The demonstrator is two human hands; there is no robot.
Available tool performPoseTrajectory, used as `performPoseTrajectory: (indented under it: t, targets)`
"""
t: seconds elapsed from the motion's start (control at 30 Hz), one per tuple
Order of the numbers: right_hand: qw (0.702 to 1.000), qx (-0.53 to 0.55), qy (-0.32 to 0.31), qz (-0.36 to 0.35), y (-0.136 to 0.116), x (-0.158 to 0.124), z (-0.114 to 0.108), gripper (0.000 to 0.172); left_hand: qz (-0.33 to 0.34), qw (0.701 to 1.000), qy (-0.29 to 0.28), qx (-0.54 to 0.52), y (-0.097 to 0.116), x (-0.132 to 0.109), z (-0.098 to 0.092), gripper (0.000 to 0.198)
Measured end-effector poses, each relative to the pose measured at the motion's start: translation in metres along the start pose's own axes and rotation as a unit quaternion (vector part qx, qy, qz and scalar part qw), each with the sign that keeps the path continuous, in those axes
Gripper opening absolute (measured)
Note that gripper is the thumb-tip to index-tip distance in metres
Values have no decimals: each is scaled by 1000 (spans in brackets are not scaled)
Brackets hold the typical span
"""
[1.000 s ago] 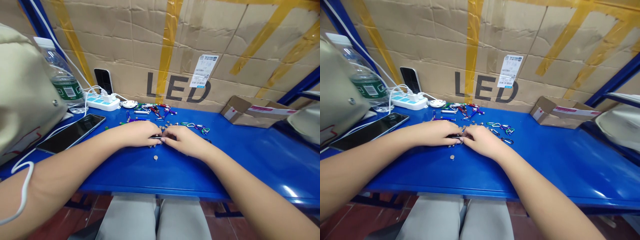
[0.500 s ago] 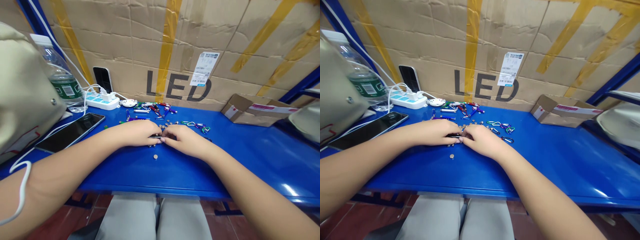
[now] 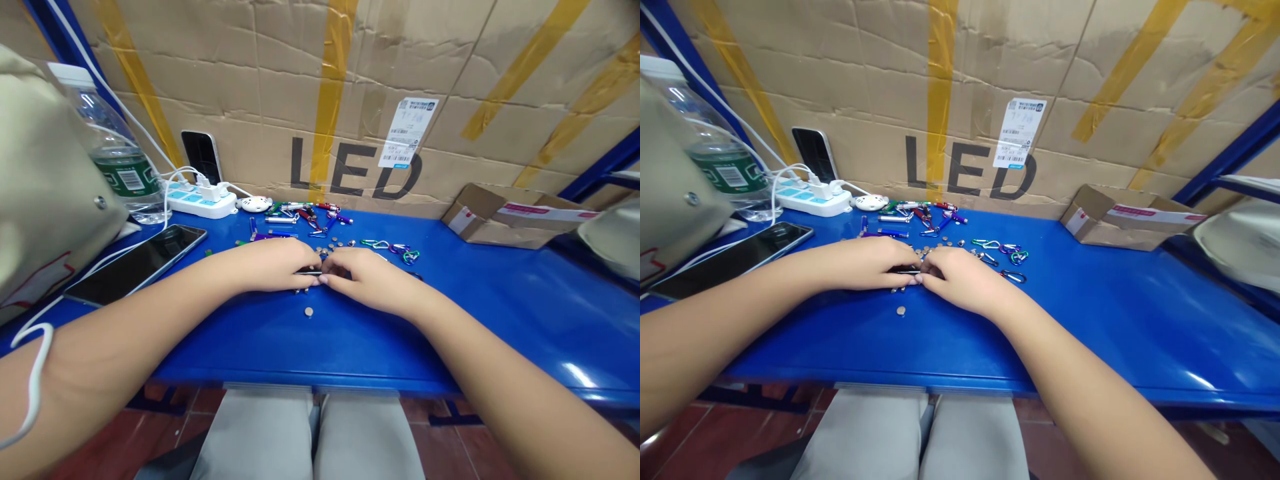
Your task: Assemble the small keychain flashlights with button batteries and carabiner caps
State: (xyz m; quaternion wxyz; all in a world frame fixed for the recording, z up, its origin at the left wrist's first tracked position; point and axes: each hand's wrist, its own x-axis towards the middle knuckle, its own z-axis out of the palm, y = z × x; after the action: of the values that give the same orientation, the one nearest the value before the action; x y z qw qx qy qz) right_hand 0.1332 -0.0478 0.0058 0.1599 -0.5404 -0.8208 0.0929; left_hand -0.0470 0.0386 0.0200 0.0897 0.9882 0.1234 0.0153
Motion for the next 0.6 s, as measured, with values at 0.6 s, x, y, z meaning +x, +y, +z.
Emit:
performPoseTrajectory:
  t: [0.6]
  targets:
    - [1000,6,-7,-7,-1,-2,-1,16,0,1000,-5,-6,0,0,0,27]
